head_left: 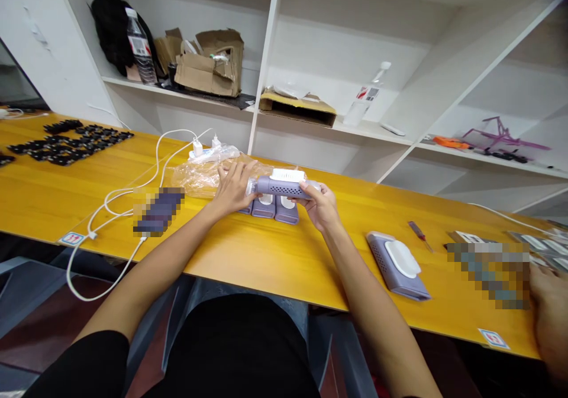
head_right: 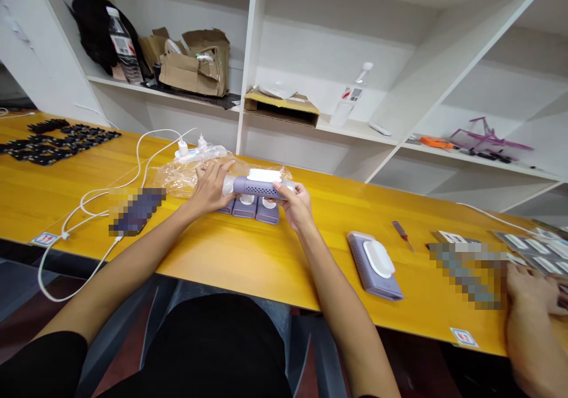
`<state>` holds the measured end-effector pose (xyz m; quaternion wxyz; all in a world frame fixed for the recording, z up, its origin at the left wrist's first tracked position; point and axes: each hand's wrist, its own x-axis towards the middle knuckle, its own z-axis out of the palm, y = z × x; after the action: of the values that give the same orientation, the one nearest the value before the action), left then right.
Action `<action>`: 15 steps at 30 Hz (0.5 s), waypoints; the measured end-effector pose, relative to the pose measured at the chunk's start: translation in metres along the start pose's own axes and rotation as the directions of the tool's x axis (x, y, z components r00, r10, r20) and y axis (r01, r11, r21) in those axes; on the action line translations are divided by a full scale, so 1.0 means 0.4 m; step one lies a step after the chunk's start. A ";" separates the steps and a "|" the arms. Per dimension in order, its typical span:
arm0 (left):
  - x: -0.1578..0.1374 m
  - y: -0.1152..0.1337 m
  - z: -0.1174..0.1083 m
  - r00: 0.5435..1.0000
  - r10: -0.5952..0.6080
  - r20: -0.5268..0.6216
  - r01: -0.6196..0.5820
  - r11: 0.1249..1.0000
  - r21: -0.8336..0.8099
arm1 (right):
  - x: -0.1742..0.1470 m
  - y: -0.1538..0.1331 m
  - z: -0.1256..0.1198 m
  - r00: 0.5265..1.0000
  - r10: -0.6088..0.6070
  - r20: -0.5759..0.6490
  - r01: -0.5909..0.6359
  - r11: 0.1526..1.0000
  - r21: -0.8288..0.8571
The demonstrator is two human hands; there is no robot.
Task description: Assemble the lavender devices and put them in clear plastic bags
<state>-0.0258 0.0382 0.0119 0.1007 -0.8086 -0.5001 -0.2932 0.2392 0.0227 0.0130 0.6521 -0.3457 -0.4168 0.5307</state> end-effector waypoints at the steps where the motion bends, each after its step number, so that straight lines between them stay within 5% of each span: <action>1: 0.001 -0.001 0.001 1.000 -0.002 0.002 0.002 1.000 0.002 | 0.001 0.002 0.000 1.000 0.022 0.017 -0.022 1.000 0.005; 8: -0.001 -0.001 0.010 0.998 -0.006 -0.058 0.008 0.999 0.032 | 0.004 0.012 0.002 0.986 0.160 0.037 -0.163 0.979 0.120; 15: 0.000 0.009 0.016 0.998 0.008 -0.070 -0.006 1.000 0.027 | 0.005 0.014 0.004 0.993 0.121 0.015 -0.122 0.982 0.143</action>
<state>-0.0201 0.0396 0.0072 0.1299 -0.7981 -0.4972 -0.3145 0.2357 0.0256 0.0089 0.6402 -0.3211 -0.3578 0.5992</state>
